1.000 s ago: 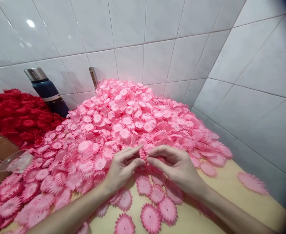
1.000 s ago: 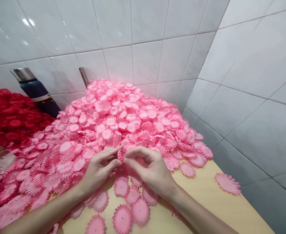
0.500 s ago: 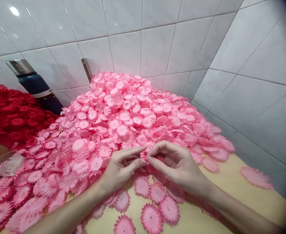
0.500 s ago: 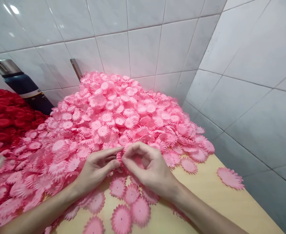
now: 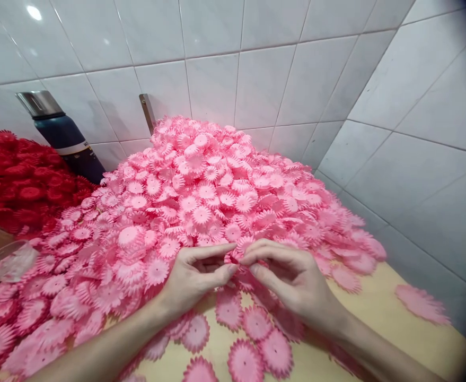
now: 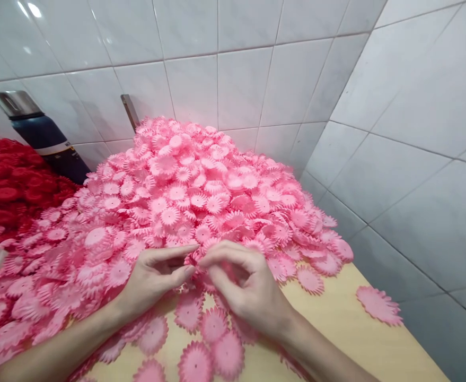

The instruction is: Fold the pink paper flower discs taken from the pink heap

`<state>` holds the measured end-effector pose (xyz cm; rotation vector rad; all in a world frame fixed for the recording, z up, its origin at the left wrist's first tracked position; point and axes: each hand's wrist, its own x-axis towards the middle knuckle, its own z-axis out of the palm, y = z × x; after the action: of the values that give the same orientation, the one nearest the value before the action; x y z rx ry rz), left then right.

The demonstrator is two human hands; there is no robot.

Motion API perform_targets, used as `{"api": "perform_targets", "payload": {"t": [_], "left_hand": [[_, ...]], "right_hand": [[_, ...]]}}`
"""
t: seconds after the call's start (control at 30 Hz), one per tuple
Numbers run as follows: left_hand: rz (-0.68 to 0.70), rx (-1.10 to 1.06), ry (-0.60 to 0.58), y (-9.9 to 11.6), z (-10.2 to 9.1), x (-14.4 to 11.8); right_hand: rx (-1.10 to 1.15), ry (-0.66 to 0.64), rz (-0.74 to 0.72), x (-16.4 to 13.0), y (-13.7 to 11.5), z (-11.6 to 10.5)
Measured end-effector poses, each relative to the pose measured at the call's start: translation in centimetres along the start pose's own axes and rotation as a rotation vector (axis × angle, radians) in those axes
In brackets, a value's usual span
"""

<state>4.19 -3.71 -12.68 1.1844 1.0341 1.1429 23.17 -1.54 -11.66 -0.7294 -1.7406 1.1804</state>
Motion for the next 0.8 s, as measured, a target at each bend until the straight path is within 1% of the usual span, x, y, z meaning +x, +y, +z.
{"api": "perform_targets", "payload": {"t": [0.1, 0.17, 0.23, 0.33, 0.4, 0.43, 0.53, 0.7, 0.73, 0.8], "left_hand": [[0.008, 0.022, -0.031, -0.1, -0.1, 0.0], [0.012, 0.078, -0.036, 0.0, -0.1, 0.0], [0.016, 0.107, -0.017, 0.3, 0.1, -0.1], [-0.016, -0.005, -0.025, 0.7, 0.4, -0.1], [-0.029, -0.083, -0.037, 0.8, 0.6, -0.1], [-0.022, -0.089, -0.033, 0.8, 0.7, -0.1], [0.017, 0.006, -0.020, 0.8, 0.6, -0.2], [0.131, 0.290, -0.023, 0.9, 0.5, -0.5], [0.144, 0.317, -0.016, 0.9, 0.5, -0.5], [0.138, 0.303, -0.002, 0.8, 0.5, -0.4]], "right_hand": [[0.017, -0.006, 0.024, -0.1, -0.1, 0.3], [0.043, 0.024, 0.092, -0.1, -0.1, 0.4], [0.102, 0.070, 0.176, 0.0, 0.0, 0.4], [0.139, 0.134, 0.223, 0.3, 0.3, 0.3], [0.114, 0.140, 0.213, 0.5, 0.4, 0.2], [0.107, 0.136, 0.208, 0.5, 0.5, 0.3], [0.121, 0.100, 0.204, 0.4, 0.6, 0.4], [0.138, 0.056, 0.206, 0.0, 0.5, 0.5], [0.139, 0.053, 0.207, 0.0, 0.5, 0.6], [0.144, 0.037, 0.211, 0.0, 0.3, 0.6]]}}
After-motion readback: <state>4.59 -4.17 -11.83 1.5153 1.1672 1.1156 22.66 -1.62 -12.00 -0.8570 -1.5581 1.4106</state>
